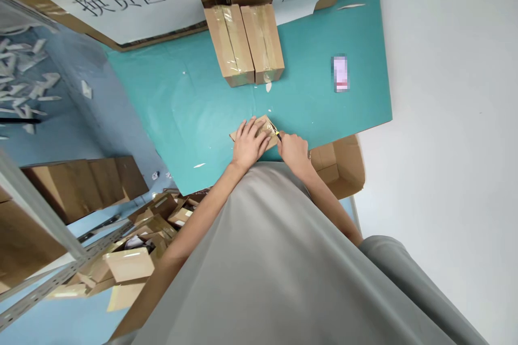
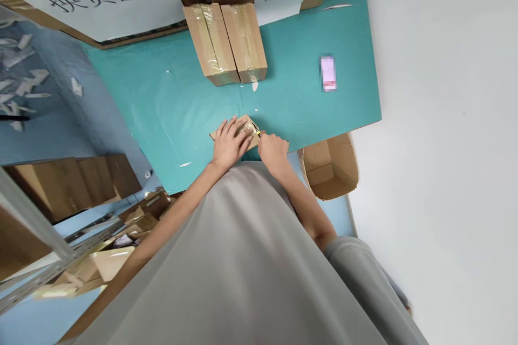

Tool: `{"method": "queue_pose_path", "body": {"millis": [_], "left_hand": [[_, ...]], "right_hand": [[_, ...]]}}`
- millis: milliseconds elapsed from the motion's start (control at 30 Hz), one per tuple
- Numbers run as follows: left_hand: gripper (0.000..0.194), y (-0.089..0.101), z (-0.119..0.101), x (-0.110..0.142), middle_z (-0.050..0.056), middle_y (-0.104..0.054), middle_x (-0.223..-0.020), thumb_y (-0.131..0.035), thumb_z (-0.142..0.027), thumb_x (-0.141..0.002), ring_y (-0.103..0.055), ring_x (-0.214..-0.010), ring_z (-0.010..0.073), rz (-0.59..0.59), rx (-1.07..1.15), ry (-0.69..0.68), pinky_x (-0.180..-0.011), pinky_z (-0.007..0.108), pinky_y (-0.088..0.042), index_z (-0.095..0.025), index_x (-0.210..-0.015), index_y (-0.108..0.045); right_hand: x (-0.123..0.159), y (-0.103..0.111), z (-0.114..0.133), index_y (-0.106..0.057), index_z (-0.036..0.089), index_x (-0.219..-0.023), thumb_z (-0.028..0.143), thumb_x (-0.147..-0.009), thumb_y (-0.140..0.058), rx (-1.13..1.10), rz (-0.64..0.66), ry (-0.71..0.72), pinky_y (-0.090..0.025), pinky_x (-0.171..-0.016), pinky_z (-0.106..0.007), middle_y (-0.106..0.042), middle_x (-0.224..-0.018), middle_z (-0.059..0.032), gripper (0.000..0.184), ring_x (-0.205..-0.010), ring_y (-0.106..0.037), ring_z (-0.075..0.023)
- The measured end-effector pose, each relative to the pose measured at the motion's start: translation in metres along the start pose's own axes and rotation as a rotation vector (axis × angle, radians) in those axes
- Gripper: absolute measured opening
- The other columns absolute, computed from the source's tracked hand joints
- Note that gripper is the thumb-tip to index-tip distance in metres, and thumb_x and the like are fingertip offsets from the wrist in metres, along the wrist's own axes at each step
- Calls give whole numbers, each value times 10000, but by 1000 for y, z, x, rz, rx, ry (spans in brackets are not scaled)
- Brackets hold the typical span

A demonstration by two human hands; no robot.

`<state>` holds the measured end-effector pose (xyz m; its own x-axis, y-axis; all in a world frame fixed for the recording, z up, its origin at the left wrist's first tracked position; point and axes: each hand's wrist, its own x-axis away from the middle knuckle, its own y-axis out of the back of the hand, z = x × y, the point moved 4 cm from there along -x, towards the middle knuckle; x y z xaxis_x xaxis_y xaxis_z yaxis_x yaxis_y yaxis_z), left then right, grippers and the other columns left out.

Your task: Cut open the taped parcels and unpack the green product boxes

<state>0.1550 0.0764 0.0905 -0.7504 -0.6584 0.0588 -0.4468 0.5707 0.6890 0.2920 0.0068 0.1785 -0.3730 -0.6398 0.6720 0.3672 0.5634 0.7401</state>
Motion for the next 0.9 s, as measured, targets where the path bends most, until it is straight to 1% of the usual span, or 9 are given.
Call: {"method": "queue_pose_path", "body": {"millis": [167, 233, 300, 367, 433, 567, 633, 767, 900], "left_hand": [[381, 5, 6, 3, 108, -657, -1651, -532, -439, -1129, -439, -1689, 356, -15, -9, 4, -1429, 658, -230, -304, -1379, -785], [423, 9, 12, 9, 109, -661, -1644, -534, -458, -1125, -423, -1699, 354, -15, -4, 18, -1431, 656, -226, -310, -1457, -752], [486, 13, 22, 21, 116, -665, -1641, -530, -482, -1122, -413, -1706, 351, -22, -12, 28, -1433, 648, -228, -307, -1538, -709], [528, 17, 35, 38, 120, -669, -1640, -512, -501, -1123, -422, -1702, 346, -49, -33, 35, -1431, 639, -241, -302, -1582, -683], [543, 22, 48, 58, 126, -677, -1632, -483, -517, -1133, -454, -1684, 347, -102, -51, 34, -1421, 636, -267, -297, -1588, -683], [561, 36, 68, 103, 150, -691, -1613, -469, -558, -1150, -519, -1638, 359, -255, -55, 32, -1371, 614, -370, -278, -1582, -692], [568, 44, 71, 125, 163, -681, -1623, -498, -577, -1146, -574, -1591, 361, -332, -41, 57, -1320, 591, -445, -276, -1592, -683], [618, 54, 73, 159, 184, -672, -1626, -606, -636, -1103, -690, -1453, 367, -481, 16, 173, -1223, 575, -548, -272, -1599, -670], [697, 47, 75, 159, 174, -703, -1590, -751, -695, -1011, -711, -1426, 379, -608, 113, 303, -1218, 590, -576, -255, -1550, -706]], "right_hand": [[26, -7, -16, -767, 198, -1368, 297, -1195, -464, -10, 42, 37, -564, -922, -336, -842, -1236, -198, 363, -1144, -817, -311], [34, -7, -24, -752, 228, -1404, 347, -1197, -484, -91, 12, 86, -558, -912, -320, -851, -1233, -164, 359, -1122, -818, -302], [30, -7, -33, -737, 239, -1414, 391, -1209, -448, -244, -58, 142, -558, -916, -303, -864, -1198, -121, 386, -1092, -820, -278], [9, -11, -42, -741, 218, -1364, 427, -1218, -376, -419, -140, 170, -567, -906, -299, -868, -1143, -97, 446, -1037, -822, -258], [-26, -24, -46, -761, 187, -1266, 452, -1205, -364, -552, -184, 159, -577, -872, -305, -862, -1070, -101, 481, -951, -822, -251], [-103, -67, -33, -768, 172, -1161, 486, -1164, -441, -709, -113, 122, -586, -858, -324, -849, -1029, -110, 453, -840, -807, -239], [-126, -85, -20, -760, 192, -1064, 569, -1133, -506, -734, -81, 138, -580, -861, -323, -828, -958, -94, 460, -858, -799, -242], [-128, -103, 8, -644, 240, -837, 651, -1094, -537, -726, -34, 272, -531, -767, -293, -710, -766, -29, 497, -793, -708, -224], [-109, -93, 7, -471, 274, -720, 621, -1102, -515, -588, -122, 309, -425, -681, -281, -558, -662, 9, 518, -703, -566, -196]]}}
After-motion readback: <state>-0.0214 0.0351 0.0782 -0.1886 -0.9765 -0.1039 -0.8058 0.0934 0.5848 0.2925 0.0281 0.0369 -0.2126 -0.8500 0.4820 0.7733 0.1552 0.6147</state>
